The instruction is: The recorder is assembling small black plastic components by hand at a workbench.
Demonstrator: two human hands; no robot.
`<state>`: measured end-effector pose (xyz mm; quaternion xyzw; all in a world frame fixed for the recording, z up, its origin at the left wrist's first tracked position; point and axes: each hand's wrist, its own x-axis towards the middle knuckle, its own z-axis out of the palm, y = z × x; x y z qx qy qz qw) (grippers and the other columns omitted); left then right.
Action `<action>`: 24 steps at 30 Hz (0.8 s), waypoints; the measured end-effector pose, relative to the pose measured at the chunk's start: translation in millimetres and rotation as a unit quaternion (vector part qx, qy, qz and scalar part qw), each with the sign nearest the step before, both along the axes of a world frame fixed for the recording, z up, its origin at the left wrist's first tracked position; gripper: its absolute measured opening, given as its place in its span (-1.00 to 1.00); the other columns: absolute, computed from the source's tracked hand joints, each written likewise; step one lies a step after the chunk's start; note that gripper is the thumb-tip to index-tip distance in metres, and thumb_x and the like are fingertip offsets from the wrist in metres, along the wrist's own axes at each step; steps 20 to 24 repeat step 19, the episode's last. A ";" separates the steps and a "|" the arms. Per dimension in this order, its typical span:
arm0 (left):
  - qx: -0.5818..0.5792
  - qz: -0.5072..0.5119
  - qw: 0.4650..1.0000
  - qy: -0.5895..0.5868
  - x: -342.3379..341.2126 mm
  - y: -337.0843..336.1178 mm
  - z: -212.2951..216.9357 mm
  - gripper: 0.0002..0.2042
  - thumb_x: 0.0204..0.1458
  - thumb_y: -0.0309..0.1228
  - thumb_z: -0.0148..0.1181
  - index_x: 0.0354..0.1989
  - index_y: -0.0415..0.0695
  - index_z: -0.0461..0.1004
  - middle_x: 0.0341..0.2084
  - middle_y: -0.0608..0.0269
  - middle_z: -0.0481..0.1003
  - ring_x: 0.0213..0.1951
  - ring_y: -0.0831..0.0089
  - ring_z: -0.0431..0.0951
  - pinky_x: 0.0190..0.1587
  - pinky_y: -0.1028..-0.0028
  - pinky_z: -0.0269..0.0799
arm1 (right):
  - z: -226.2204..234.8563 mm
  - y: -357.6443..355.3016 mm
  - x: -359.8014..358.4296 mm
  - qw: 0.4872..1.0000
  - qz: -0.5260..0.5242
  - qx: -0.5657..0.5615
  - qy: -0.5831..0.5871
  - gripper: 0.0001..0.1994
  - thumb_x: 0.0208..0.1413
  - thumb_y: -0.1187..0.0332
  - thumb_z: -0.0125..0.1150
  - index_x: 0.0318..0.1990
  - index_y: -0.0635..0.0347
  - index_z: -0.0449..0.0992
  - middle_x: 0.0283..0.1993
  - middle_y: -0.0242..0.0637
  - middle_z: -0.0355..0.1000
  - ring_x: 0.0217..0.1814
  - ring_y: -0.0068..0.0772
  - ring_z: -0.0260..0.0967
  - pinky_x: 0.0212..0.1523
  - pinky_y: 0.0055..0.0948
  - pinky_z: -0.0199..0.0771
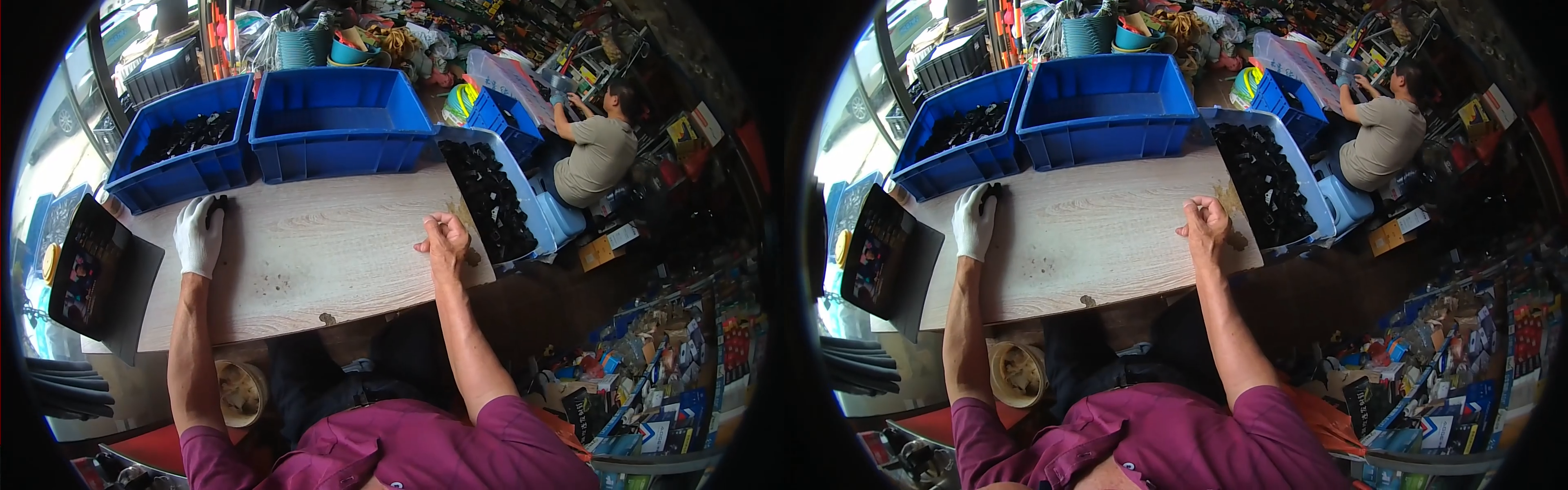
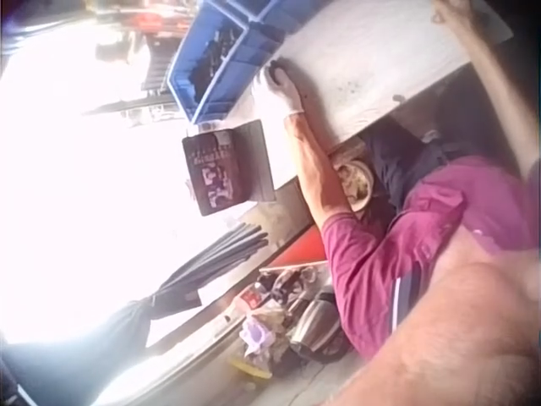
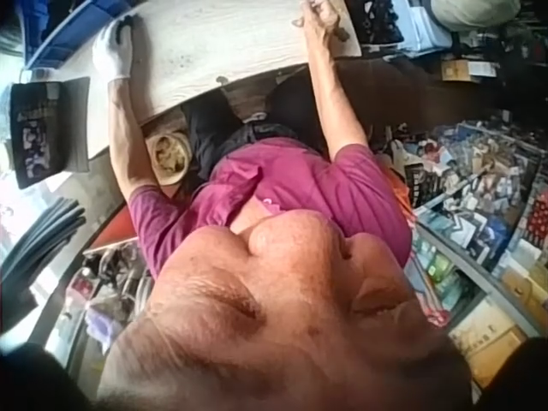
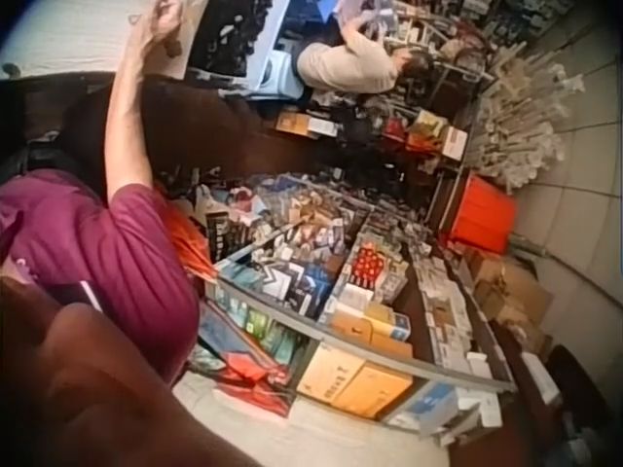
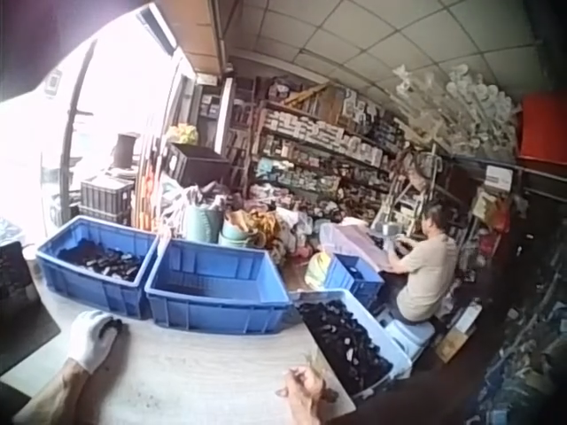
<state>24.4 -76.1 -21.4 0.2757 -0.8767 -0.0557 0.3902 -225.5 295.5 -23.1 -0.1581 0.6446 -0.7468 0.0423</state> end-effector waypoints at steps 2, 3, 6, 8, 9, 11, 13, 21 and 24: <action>0.008 0.003 1.000 0.006 0.8 -0.8 -0.2 -0.74 0.12 -0.34 0.29 -0.02 -0.10 0.64 -0.02 0.07 0.61 0.03 0.01 0.56 0.12 0.13 0.46 | -0.3 -0.2 -0.2 1.000 -0.001 0.003 0.002 -0.89 0.23 0.42 0.30 -0.21 0.26 0.52 -0.53 -0.43 0.38 -0.66 -0.66 0.24 -0.54 -0.46 0.58; 0.003 0.003 1.000 0.008 0.7 -1.2 -0.3 -0.74 0.13 -0.34 0.29 -0.03 -0.10 0.64 -0.03 0.07 0.61 0.03 0.01 0.56 0.12 0.13 0.46 | -0.5 -0.1 -0.3 1.000 -0.001 0.006 0.004 -0.89 0.23 0.42 0.30 -0.20 0.27 0.52 -0.52 -0.43 0.38 -0.66 -0.66 0.24 -0.53 -0.46 0.58; 0.000 0.004 1.000 0.014 2.0 -2.0 -1.2 -0.75 0.13 -0.35 0.29 -0.04 -0.11 0.64 -0.03 0.07 0.62 0.03 0.00 0.57 0.12 0.14 0.46 | 1.2 -1.4 1.5 1.000 -0.001 -0.001 -0.011 -0.88 0.23 0.42 0.30 -0.20 0.27 0.52 -0.51 -0.43 0.38 -0.66 -0.66 0.23 -0.53 -0.45 0.59; 0.002 0.004 1.000 0.017 1.4 -2.0 -1.4 -0.75 0.13 -0.35 0.29 -0.04 -0.11 0.64 -0.03 0.06 0.62 0.03 0.00 0.57 0.13 0.14 0.46 | 1.1 -1.7 1.6 1.000 -0.003 -0.001 -0.011 -0.88 0.23 0.42 0.30 -0.20 0.26 0.52 -0.51 -0.44 0.38 -0.66 -0.67 0.23 -0.52 -0.44 0.59; 0.007 0.007 1.000 0.021 1.3 -1.9 -1.2 -0.75 0.13 -0.36 0.29 -0.03 -0.12 0.64 -0.03 0.05 0.62 0.04 0.00 0.56 0.14 0.14 0.46 | 0.9 -1.9 1.8 1.000 -0.004 -0.001 -0.011 -0.88 0.23 0.42 0.30 -0.20 0.26 0.52 -0.51 -0.44 0.38 -0.66 -0.67 0.23 -0.52 -0.44 0.59; 0.013 0.009 1.000 0.026 0.2 -1.8 -1.4 -0.74 0.13 -0.37 0.29 -0.03 -0.12 0.64 -0.02 0.03 0.62 0.05 -0.01 0.56 0.15 0.14 0.46 | 1.2 -1.2 1.6 1.000 -0.003 -0.002 -0.010 -0.88 0.23 0.42 0.30 -0.20 0.26 0.52 -0.51 -0.44 0.38 -0.66 -0.67 0.23 -0.52 -0.44 0.59; 0.033 0.002 0.999 0.035 0.5 -3.0 -2.0 -0.73 0.13 -0.38 0.29 -0.01 -0.13 0.63 -0.01 0.00 0.61 0.06 -0.02 0.56 0.17 0.15 0.45 | 1.6 -1.1 1.9 1.000 -0.001 -0.004 -0.010 -0.88 0.23 0.41 0.31 -0.20 0.26 0.53 -0.51 -0.44 0.38 -0.66 -0.67 0.23 -0.52 -0.44 0.59; 0.037 -0.001 0.998 0.055 1.6 -9.4 -9.1 -0.72 0.13 -0.37 0.29 0.01 -0.14 0.63 0.02 -0.04 0.59 0.10 -0.01 0.54 0.23 0.15 0.40 | 2.2 -1.5 2.5 1.000 -0.003 -0.007 -0.012 -0.87 0.21 0.41 0.32 -0.19 0.25 0.52 -0.58 -0.47 0.33 -0.65 -0.65 0.25 -0.53 -0.46 0.59; 0.037 -0.001 0.998 0.055 1.6 -9.4 -9.1 -0.72 0.13 -0.37 0.29 0.01 -0.14 0.63 0.02 -0.04 0.59 0.10 -0.01 0.54 0.23 0.15 0.40 | 2.2 -1.5 2.5 1.000 -0.003 -0.007 -0.012 -0.87 0.21 0.41 0.32 -0.19 0.25 0.52 -0.58 -0.47 0.33 -0.65 -0.65 0.25 -0.53 -0.46 0.59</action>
